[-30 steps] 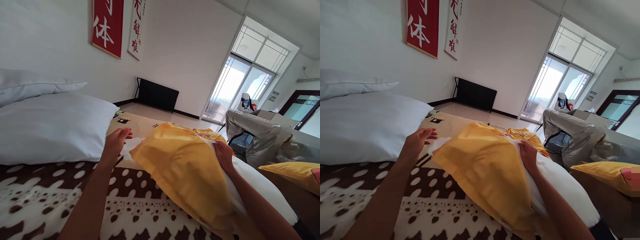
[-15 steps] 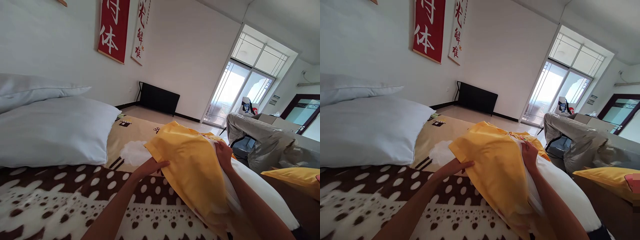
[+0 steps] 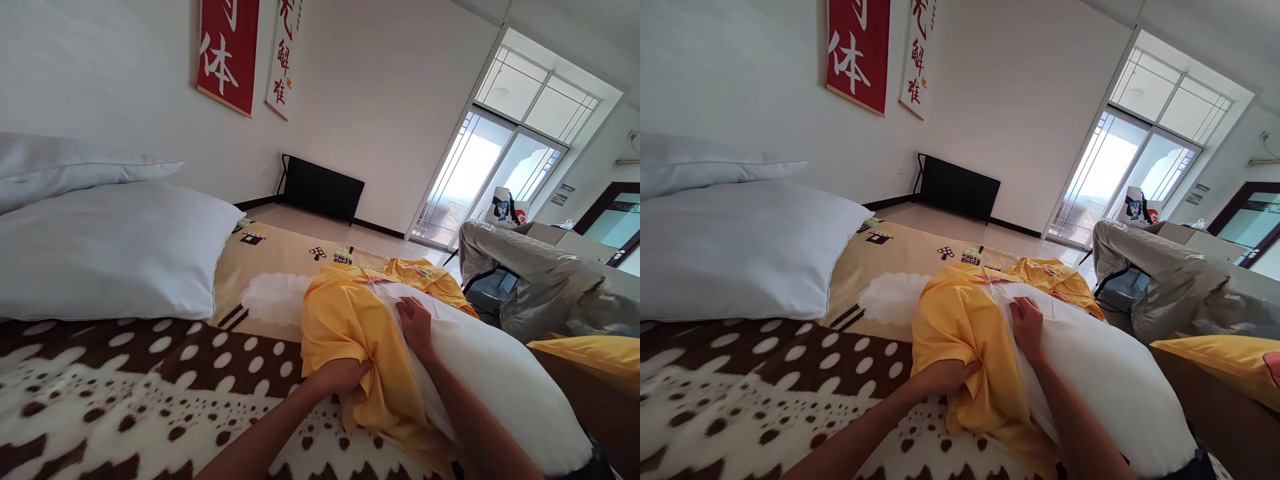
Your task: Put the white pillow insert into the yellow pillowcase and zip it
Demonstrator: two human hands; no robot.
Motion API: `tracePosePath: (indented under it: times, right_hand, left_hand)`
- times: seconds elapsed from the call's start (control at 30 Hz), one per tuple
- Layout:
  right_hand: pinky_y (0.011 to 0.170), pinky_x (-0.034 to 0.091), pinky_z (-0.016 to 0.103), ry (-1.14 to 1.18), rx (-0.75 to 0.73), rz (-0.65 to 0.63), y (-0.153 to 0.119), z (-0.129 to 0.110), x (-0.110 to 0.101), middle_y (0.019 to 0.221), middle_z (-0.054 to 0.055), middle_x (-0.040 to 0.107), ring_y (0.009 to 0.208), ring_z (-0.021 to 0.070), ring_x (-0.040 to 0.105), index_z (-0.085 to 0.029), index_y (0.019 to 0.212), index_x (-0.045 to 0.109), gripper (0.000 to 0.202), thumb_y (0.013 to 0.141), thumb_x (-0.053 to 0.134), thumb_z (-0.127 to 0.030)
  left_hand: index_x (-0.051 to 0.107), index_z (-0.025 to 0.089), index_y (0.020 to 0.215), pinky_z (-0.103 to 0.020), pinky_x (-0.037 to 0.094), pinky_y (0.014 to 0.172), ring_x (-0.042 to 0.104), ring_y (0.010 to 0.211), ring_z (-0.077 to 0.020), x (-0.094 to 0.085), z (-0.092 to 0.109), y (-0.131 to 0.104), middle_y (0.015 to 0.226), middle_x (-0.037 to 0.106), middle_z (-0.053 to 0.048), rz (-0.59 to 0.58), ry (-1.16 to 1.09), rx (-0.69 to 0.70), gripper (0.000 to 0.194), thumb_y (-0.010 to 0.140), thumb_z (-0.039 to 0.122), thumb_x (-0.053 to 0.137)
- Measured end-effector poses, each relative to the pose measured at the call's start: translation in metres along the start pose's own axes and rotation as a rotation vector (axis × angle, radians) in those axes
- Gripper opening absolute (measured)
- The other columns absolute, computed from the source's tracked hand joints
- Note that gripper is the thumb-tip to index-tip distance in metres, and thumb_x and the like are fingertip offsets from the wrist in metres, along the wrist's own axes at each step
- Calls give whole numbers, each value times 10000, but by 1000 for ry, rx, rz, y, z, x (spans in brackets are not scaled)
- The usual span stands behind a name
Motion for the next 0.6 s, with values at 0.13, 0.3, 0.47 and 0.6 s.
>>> tracePosePath:
  times: [0.13,0.3,0.47,0.6]
  right_hand:
    - [810,429,302,22,-74,24,-14,-15,-12,924,82,624,906,198,546,-176,870,648,256,856,475,-363]
    - [610,379,263,-91,16,-249,-43,-29,-26,753,27,610,644,150,516,-191,807,588,269,866,442,-408]
    - [563,270,254,-287,52,-534,-57,-35,-33,634,-9,524,594,128,424,-194,627,453,267,784,539,-393]
    - [540,246,239,-23,75,-623,-57,-36,-34,580,-42,423,570,99,349,-187,591,407,294,761,568,-366]
  left_hand:
    - [531,190,523,-313,402,566,560,594,-208,-23,30,-33,630,630,-95,-60,163,56,273,689,407,535]
    - [529,173,624,-241,405,544,566,560,-149,-101,28,-66,620,604,-33,77,-104,130,391,814,499,424]
    - [553,169,674,-274,398,562,591,684,-231,-145,-70,-53,715,636,-88,614,-223,-399,459,655,628,578]
    - [637,149,780,-291,467,604,640,791,-265,-123,-106,-34,814,697,-112,330,-609,-368,524,633,651,589]
Point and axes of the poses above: each hand's wrist, its own y-axis towards the middle knuckle, its own x-axis out of the palm, z = x × y, the point moved 2 cm from there along y, towards the middle knuckle
